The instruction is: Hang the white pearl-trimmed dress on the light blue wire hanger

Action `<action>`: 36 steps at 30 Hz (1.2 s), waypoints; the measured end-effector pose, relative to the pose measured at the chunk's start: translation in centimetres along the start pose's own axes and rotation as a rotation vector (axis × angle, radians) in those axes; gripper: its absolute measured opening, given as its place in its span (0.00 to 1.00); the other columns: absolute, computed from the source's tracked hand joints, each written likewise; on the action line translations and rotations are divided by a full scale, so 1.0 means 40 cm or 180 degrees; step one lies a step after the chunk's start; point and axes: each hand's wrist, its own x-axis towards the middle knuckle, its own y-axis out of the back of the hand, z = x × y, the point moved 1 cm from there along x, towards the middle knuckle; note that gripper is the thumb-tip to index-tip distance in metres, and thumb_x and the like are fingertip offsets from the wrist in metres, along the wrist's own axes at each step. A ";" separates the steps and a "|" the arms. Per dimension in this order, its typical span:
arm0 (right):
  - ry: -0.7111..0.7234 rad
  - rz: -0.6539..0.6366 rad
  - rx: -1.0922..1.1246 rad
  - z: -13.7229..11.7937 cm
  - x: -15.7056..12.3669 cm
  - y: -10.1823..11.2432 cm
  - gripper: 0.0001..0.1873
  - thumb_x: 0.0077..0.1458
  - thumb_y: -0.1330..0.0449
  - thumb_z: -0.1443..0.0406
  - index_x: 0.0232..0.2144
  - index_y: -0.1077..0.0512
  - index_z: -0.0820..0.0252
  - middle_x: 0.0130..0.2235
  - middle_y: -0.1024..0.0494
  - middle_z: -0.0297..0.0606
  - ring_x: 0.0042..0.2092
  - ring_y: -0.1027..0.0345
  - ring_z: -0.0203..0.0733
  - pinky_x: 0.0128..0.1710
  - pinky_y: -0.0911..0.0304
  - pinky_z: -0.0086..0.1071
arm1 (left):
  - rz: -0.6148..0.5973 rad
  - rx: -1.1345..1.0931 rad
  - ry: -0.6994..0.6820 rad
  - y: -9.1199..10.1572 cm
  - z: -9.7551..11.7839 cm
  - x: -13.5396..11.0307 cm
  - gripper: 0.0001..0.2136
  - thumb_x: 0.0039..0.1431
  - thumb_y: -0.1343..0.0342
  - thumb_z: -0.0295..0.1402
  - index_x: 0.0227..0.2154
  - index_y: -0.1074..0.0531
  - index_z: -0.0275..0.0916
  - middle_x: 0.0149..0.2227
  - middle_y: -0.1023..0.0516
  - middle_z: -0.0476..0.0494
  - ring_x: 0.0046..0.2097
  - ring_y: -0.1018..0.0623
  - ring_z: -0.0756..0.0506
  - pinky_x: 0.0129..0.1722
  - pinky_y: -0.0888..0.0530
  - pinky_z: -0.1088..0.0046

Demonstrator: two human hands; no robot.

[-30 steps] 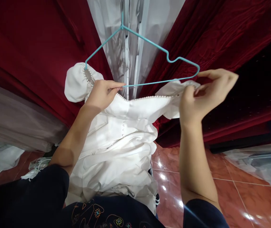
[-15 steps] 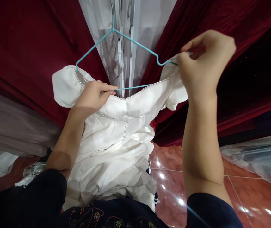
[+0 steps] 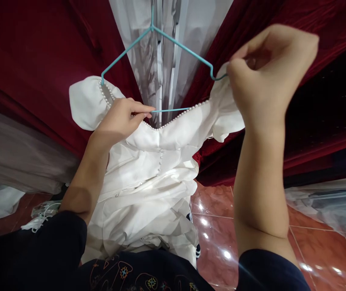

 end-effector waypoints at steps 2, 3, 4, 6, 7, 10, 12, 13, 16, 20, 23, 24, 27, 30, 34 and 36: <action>0.0097 -0.0045 0.0253 0.003 0.021 -0.032 0.16 0.42 0.41 0.82 0.24 0.24 0.58 0.26 0.24 0.34 0.26 0.36 0.33 0.26 0.50 0.34 | -0.0031 -0.0086 -0.0022 0.005 -0.003 -0.001 0.20 0.63 0.44 0.17 0.46 0.12 0.44 0.41 0.11 0.50 0.46 0.15 0.43 0.52 0.17 0.65; 0.0046 -0.0119 0.0366 0.005 0.026 -0.045 0.16 0.41 0.40 0.82 0.24 0.24 0.57 0.26 0.23 0.34 0.25 0.35 0.35 0.25 0.49 0.34 | -0.0024 -0.0060 -0.0043 0.008 -0.006 -0.002 0.19 0.64 0.43 0.17 0.46 0.12 0.43 0.41 0.11 0.49 0.46 0.15 0.43 0.53 0.17 0.65; -0.0064 -0.0267 0.0481 0.005 0.025 -0.055 0.15 0.43 0.38 0.81 0.25 0.24 0.56 0.26 0.23 0.35 0.24 0.34 0.36 0.24 0.47 0.35 | -0.0011 -0.0025 -0.0065 0.010 -0.010 -0.003 0.19 0.64 0.43 0.18 0.46 0.12 0.43 0.42 0.11 0.49 0.46 0.15 0.42 0.53 0.17 0.64; -0.0109 -0.0356 0.0776 -0.005 0.003 -0.061 0.12 0.48 0.38 0.79 0.27 0.24 0.57 0.28 0.22 0.37 0.27 0.29 0.39 0.27 0.40 0.36 | 0.0047 0.0064 -0.0110 0.015 -0.018 -0.005 0.19 0.64 0.43 0.19 0.46 0.12 0.44 0.42 0.11 0.49 0.45 0.16 0.42 0.52 0.18 0.63; -0.0005 -0.0275 0.0901 -0.016 -0.018 -0.059 0.10 0.51 0.38 0.77 0.29 0.23 0.57 0.30 0.21 0.39 0.29 0.28 0.40 0.30 0.36 0.37 | 0.0070 0.0107 -0.0135 0.017 -0.021 -0.007 0.19 0.64 0.44 0.19 0.46 0.12 0.44 0.42 0.11 0.49 0.44 0.16 0.42 0.52 0.18 0.62; 0.0549 -0.0270 0.0807 -0.053 -0.108 -0.055 0.06 0.60 0.40 0.70 0.34 0.23 0.55 0.37 0.19 0.42 0.38 0.25 0.42 0.39 0.31 0.39 | 0.0131 0.0188 -0.0181 0.018 -0.025 -0.011 0.19 0.65 0.45 0.19 0.46 0.12 0.44 0.41 0.11 0.49 0.44 0.19 0.41 0.52 0.20 0.61; 0.0855 -0.0891 0.0538 -0.066 -0.174 -0.071 0.06 0.65 0.42 0.64 0.38 0.23 0.54 0.40 0.19 0.42 0.43 0.24 0.45 0.45 0.29 0.42 | 0.0152 0.0219 -0.0210 0.016 -0.026 -0.013 0.18 0.65 0.45 0.20 0.46 0.12 0.44 0.40 0.12 0.48 0.45 0.20 0.41 0.50 0.21 0.61; 0.0977 -0.1232 0.0412 -0.067 -0.204 -0.084 0.08 0.66 0.42 0.62 0.42 0.24 0.53 0.42 0.18 0.41 0.45 0.24 0.46 0.48 0.29 0.44 | 0.0151 0.0237 -0.0221 0.013 -0.026 -0.014 0.18 0.66 0.45 0.20 0.45 0.12 0.44 0.39 0.12 0.47 0.45 0.20 0.41 0.49 0.21 0.61; 0.1087 -0.1638 0.0068 -0.052 -0.266 -0.122 0.13 0.66 0.42 0.60 0.51 0.25 0.52 0.46 0.18 0.40 0.48 0.24 0.50 0.54 0.33 0.49 | 0.0224 0.0283 -0.0279 0.001 -0.029 -0.017 0.20 0.65 0.47 0.20 0.46 0.13 0.44 0.39 0.13 0.47 0.46 0.21 0.40 0.50 0.21 0.60; 0.1036 -0.1258 -0.0170 -0.033 -0.292 -0.144 0.16 0.66 0.44 0.61 0.53 0.25 0.50 0.47 0.18 0.39 0.50 0.25 0.49 0.57 0.36 0.50 | 0.0505 0.0153 -0.0498 -0.017 -0.040 -0.027 0.24 0.62 0.51 0.19 0.51 0.16 0.47 0.47 0.14 0.49 0.54 0.21 0.40 0.59 0.23 0.54; 0.1087 -0.1162 -0.0265 -0.028 -0.295 -0.146 0.20 0.66 0.45 0.62 0.56 0.23 0.46 0.47 0.19 0.38 0.50 0.26 0.48 0.58 0.37 0.50 | 0.1097 -0.0030 -0.0540 -0.011 -0.054 -0.038 0.20 0.69 0.51 0.24 0.51 0.18 0.50 0.54 0.17 0.48 0.62 0.24 0.38 0.68 0.29 0.48; 0.1092 -0.1145 -0.0293 -0.027 -0.296 -0.147 0.20 0.66 0.45 0.63 0.57 0.23 0.44 0.46 0.20 0.38 0.49 0.26 0.48 0.58 0.37 0.50 | 0.1426 -0.0072 -0.0555 -0.003 -0.061 -0.040 0.18 0.71 0.51 0.26 0.51 0.19 0.51 0.55 0.19 0.48 0.64 0.26 0.38 0.70 0.32 0.47; 0.1112 -0.1086 -0.0276 -0.023 -0.299 -0.148 0.21 0.66 0.45 0.63 0.57 0.22 0.42 0.45 0.20 0.37 0.49 0.27 0.47 0.56 0.37 0.50 | 0.2414 0.0028 -0.0630 0.031 -0.087 -0.038 0.13 0.73 0.45 0.29 0.55 0.23 0.50 0.61 0.25 0.45 0.69 0.33 0.37 0.76 0.42 0.48; 0.1119 -0.1078 -0.0166 -0.019 -0.301 -0.149 0.21 0.66 0.45 0.64 0.56 0.22 0.43 0.45 0.21 0.38 0.48 0.27 0.47 0.56 0.38 0.51 | 0.2554 0.0292 -0.0471 0.056 -0.123 -0.027 0.24 0.65 0.33 0.30 0.62 0.29 0.50 0.66 0.30 0.45 0.71 0.36 0.37 0.78 0.44 0.52; 0.0958 -0.1015 -0.0129 -0.012 -0.296 -0.148 0.19 0.66 0.44 0.65 0.53 0.20 0.42 0.43 0.22 0.38 0.47 0.28 0.48 0.57 0.37 0.53 | 0.2195 0.0162 -0.0084 0.067 -0.173 -0.016 0.16 0.70 0.41 0.25 0.55 0.25 0.49 0.58 0.20 0.53 0.63 0.24 0.45 0.71 0.32 0.62; 0.0886 -0.0990 -0.0159 -0.010 -0.288 -0.145 0.17 0.67 0.44 0.65 0.51 0.19 0.43 0.42 0.22 0.38 0.46 0.28 0.48 0.55 0.37 0.52 | 0.2225 0.0039 0.0106 0.079 -0.190 -0.012 0.14 0.72 0.48 0.22 0.49 0.21 0.45 0.51 0.16 0.55 0.56 0.21 0.47 0.65 0.27 0.66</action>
